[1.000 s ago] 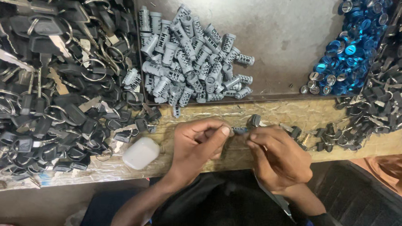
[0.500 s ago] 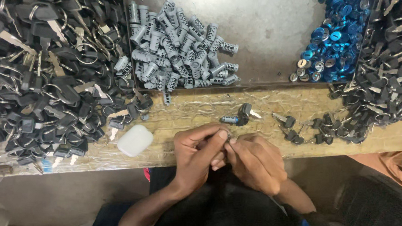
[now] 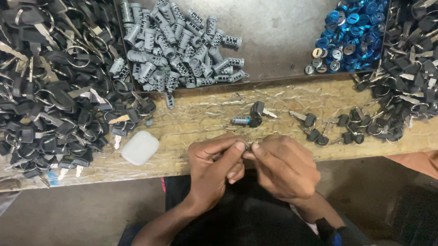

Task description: The person sits at a workbench covered with piles of black key fobs with keys, gray plastic inserts, and blue plastic caps. They pick up a blue cap and a key fob, press the cap onto the fob by hand to attach the two parts, and set the assembled keychain down, repeating this with one piece at a time.

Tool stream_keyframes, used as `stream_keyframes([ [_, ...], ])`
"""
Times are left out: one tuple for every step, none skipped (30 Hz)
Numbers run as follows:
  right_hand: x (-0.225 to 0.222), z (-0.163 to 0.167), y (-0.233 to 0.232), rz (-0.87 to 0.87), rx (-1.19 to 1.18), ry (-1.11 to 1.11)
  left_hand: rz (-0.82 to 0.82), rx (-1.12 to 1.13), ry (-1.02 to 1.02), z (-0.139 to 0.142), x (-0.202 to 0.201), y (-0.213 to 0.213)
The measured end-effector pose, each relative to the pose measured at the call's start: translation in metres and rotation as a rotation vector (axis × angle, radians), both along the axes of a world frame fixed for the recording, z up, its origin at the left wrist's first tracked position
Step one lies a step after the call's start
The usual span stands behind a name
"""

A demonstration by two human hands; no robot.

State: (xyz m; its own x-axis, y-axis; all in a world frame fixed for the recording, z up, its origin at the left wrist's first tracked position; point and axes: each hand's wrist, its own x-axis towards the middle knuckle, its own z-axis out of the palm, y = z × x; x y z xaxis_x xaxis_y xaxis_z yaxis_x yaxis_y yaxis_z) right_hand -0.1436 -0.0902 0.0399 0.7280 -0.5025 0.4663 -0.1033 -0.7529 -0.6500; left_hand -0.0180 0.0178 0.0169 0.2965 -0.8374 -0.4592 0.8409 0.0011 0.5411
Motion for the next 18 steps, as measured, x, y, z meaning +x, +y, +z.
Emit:
stream_keyframes([
  [-0.001, 0.002, -0.001, -0.056, 0.073, 0.015, 0.001, -0.014, -0.043, 0.001, 0.002, -0.002],
  [-0.002, 0.003, -0.002, -0.112, 0.147, 0.034, -0.034, 0.003, -0.268, 0.002, 0.005, -0.003],
  [-0.002, 0.004, -0.005, -0.082, 0.158, 0.042, -0.068, 0.02, -0.494, 0.003, 0.009, -0.005],
  [-0.001, 0.005, -0.007, -0.053, 0.169, 0.049, -0.102, 0.037, -0.72, 0.003, 0.013, -0.006],
  [0.0, 0.005, -0.009, -0.025, 0.18, 0.055, -0.154, 0.016, -0.71, 0.004, 0.018, -0.007],
  [0.001, 0.004, -0.012, 0.015, 0.15, 0.062, -0.208, -0.007, -0.7, 0.004, 0.024, -0.008],
  [0.002, 0.004, -0.014, 0.055, 0.118, 0.069, -0.26, -0.031, -0.69, 0.004, 0.029, -0.008],
  [0.004, 0.002, -0.015, 0.101, 0.087, 0.077, -0.288, -0.002, -0.745, 0.003, 0.034, -0.008],
  [0.006, 0.001, -0.014, 0.091, 0.112, 0.062, -0.31, 0.03, -0.799, 0.002, 0.039, -0.008],
  [0.008, 0.0, -0.013, 0.082, 0.135, 0.045, -0.331, 0.063, -0.856, 0.001, 0.043, -0.008],
  [0.009, 0.0, -0.013, 0.067, 0.159, 0.03, -0.349, 0.013, -0.809, -0.002, 0.047, -0.007],
  [0.009, 0.001, -0.013, 0.073, 0.206, 0.032, -0.369, -0.037, -0.76, -0.004, 0.048, -0.007],
  [0.009, 0.003, -0.014, 0.082, 0.253, 0.034, -0.386, -0.086, -0.709, -0.008, 0.049, -0.006],
  [0.01, 0.005, -0.018, 0.092, 0.299, 0.036, -0.345, -0.092, -0.654, -0.012, 0.048, -0.006],
  [0.01, 0.008, -0.026, 0.145, 0.371, 0.094, -0.308, -0.098, -0.597, -0.016, 0.046, -0.005],
  [0.012, 0.011, -0.038, 0.195, 0.447, 0.154, -0.274, -0.101, -0.536, -0.02, 0.043, -0.005],
  [0.015, 0.014, -0.051, 0.245, 0.527, 0.212, -0.21, -0.048, -0.538, -0.025, 0.04, -0.004],
  [0.02, 0.018, -0.065, 0.075, 0.392, 0.352, -0.147, 0.003, -0.54, -0.029, 0.036, -0.004],
])
